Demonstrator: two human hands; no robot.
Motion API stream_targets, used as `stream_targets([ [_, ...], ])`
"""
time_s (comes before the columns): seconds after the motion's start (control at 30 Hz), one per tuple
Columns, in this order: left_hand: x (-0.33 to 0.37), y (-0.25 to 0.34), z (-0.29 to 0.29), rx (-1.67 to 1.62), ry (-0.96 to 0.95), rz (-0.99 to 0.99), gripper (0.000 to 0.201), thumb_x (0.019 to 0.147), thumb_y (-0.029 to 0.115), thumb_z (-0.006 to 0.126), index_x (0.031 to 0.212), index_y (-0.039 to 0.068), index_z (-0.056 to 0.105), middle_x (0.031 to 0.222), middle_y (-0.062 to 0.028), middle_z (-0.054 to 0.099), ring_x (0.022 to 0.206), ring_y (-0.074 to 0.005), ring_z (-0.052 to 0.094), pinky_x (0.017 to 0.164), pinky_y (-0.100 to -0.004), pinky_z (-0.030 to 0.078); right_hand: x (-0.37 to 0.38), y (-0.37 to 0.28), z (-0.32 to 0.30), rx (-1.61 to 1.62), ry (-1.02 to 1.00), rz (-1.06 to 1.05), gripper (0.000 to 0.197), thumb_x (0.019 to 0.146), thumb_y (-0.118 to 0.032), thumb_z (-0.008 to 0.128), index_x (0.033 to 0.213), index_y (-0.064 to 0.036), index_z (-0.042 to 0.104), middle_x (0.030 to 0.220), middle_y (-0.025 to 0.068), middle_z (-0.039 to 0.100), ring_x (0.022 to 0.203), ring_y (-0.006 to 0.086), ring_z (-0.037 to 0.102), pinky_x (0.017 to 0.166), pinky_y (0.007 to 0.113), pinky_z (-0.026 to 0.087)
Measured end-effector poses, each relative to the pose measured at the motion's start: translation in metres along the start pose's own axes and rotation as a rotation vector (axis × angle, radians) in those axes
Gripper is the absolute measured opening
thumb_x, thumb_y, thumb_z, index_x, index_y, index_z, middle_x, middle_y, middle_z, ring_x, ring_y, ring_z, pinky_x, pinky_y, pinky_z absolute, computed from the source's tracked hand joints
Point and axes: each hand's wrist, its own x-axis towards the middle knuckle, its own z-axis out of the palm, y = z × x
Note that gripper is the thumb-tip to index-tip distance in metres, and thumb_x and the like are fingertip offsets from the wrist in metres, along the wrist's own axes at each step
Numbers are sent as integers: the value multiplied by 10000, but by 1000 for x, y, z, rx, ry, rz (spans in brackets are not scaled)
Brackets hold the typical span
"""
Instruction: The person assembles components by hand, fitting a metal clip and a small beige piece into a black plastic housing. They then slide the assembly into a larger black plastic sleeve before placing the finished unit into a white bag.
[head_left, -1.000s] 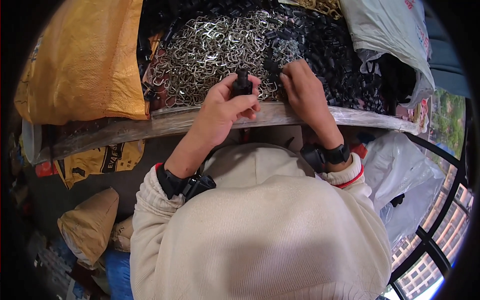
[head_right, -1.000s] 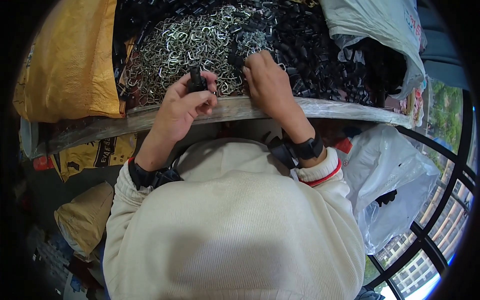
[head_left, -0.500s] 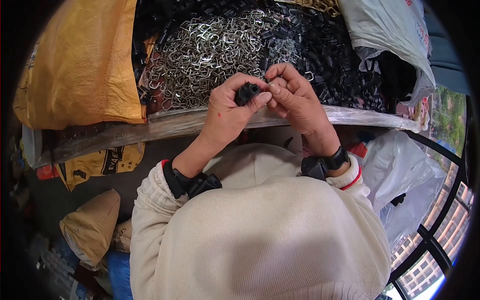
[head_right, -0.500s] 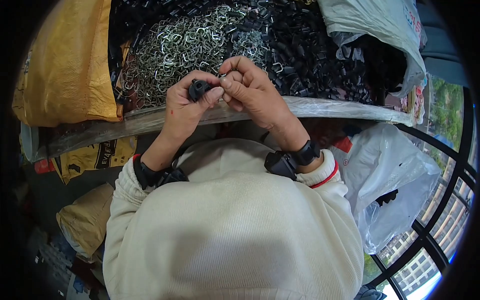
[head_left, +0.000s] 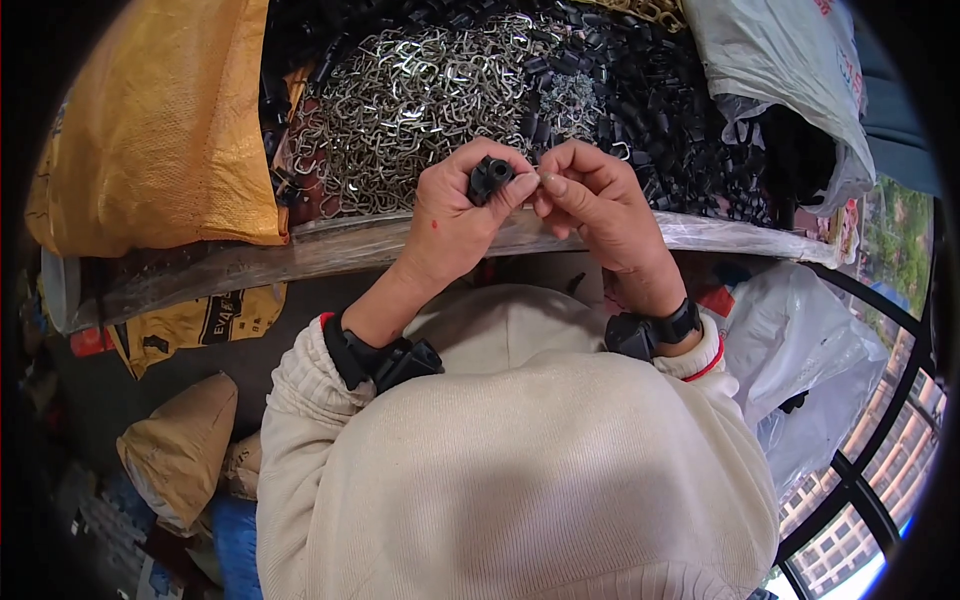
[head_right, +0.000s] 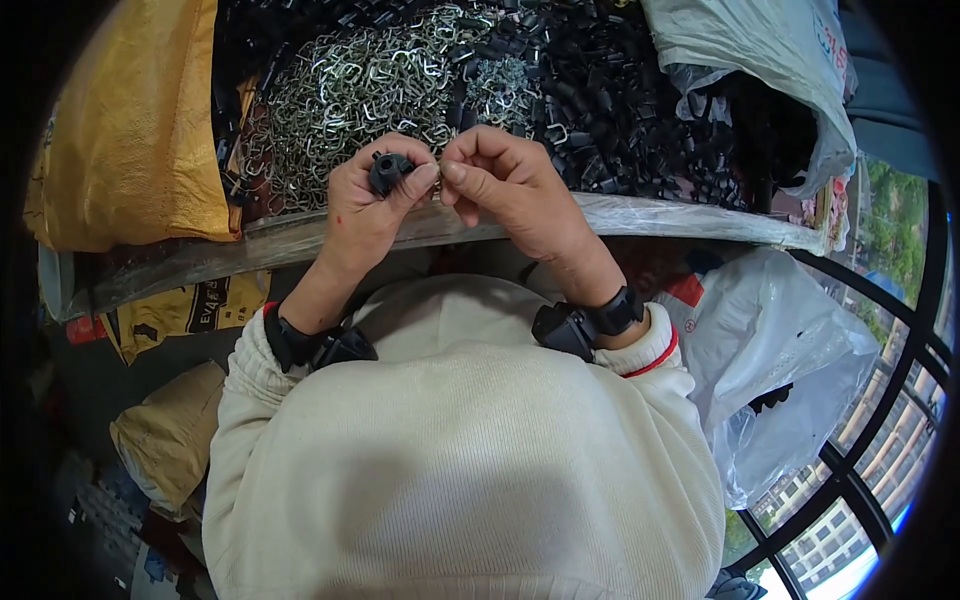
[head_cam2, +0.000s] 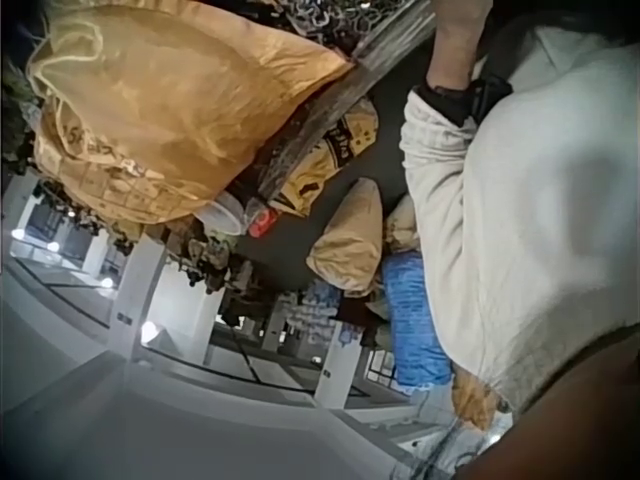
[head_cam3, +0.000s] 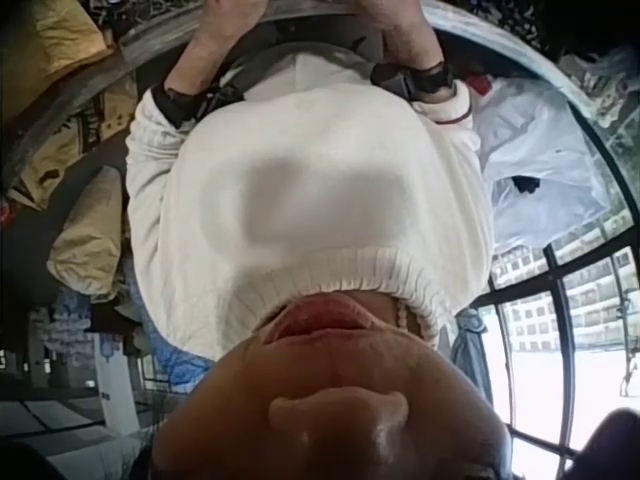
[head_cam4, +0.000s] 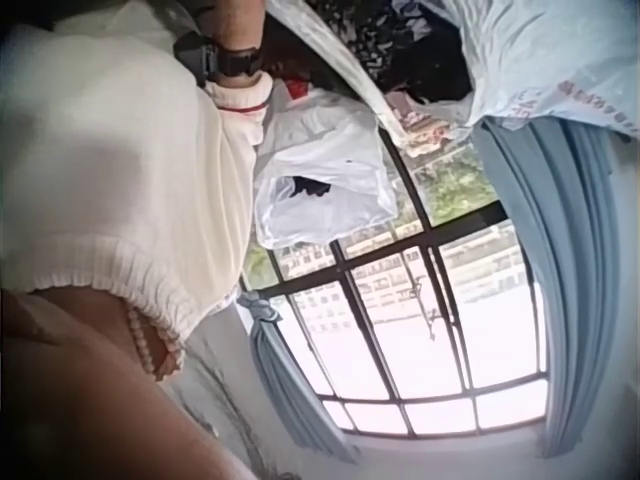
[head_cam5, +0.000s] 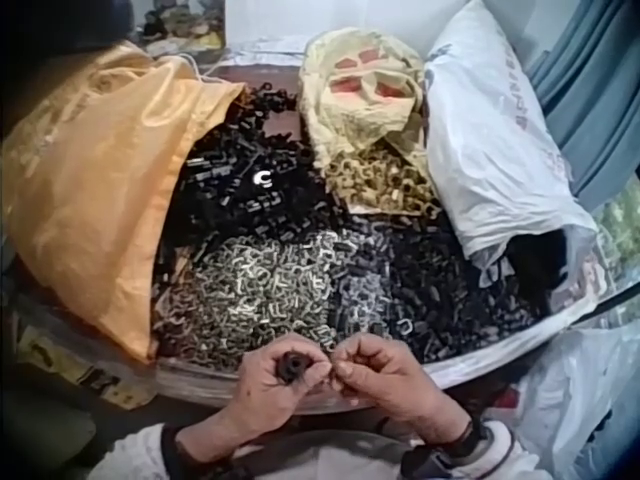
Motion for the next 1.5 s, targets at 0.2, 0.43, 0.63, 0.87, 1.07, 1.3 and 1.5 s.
stream_targets([
  [0.2, -1, 0, -1, -128, -19, -151, 78, 749, 94, 595, 757, 27, 555, 677, 5, 514, 601, -43, 472, 534, -180, 398, -3, -1, 0, -222, 20, -54, 119, 812, -129, 512, 830, -13, 494, 677, 18, 518, 559, 43, 448, 464, 162, 352],
  [0.43, -3, 4, 1, -349, -91, -348, 198, 789, 133, 540, 944, 17, 498, 768, -26, 527, 618, -68, 493, 512, -202, 413, -2, 6, -3, -536, 78, -210, 137, 829, -138, 494, 806, -4, 473, 710, -2, 508, 597, 40, 433, 532, 157, 344],
  [0.63, 0, 5, -9, -900, -174, -528, 322, 833, 113, 429, 1129, -4, 384, 890, -60, 532, 709, -112, 514, 579, -225, 441, 3, 2, -8, -905, 145, -440, 126, 753, -59, 517, 847, 6, 464, 840, 55, 501, 778, 139, 467, 706, 235, 364],
  [0.87, -5, -5, -13, -857, -213, -534, 331, 856, 132, 395, 1154, -7, 370, 974, -84, 532, 792, -128, 533, 669, -264, 463, 4, 0, 2, -1019, 229, -581, 381, 649, -35, 538, 1013, -2, 428, 1001, 118, 453, 965, 210, 435, 823, 286, 331],
  [1.07, -8, -3, -11, -734, -203, -523, 332, 862, 150, 395, 1153, -10, 373, 976, -78, 531, 831, -126, 528, 695, -268, 457, 2, 1, 6, -1039, 212, -505, 475, 636, -34, 537, 1090, -11, 399, 1027, 113, 453, 989, 210, 435, 837, 291, 325],
  [1.3, -14, -3, -9, -629, -221, -548, 353, 859, 149, 407, 1165, -19, 359, 987, -88, 522, 882, -130, 519, 750, -275, 454, 5, 4, 8, -1021, 124, -431, 468, 642, -28, 530, 1092, -10, 399, 1035, 101, 456, 967, 196, 449, 832, 286, 342],
  [1.5, -18, 3, -11, -605, -250, -532, 331, 855, 135, 411, 1137, -35, 382, 995, -124, 521, 895, -162, 530, 801, -270, 448, 7, 8, 13, -996, 54, -418, 445, 648, -9, 515, 1079, -1, 407, 1016, 94, 472, 955, 186, 457, 830, 269, 356],
])
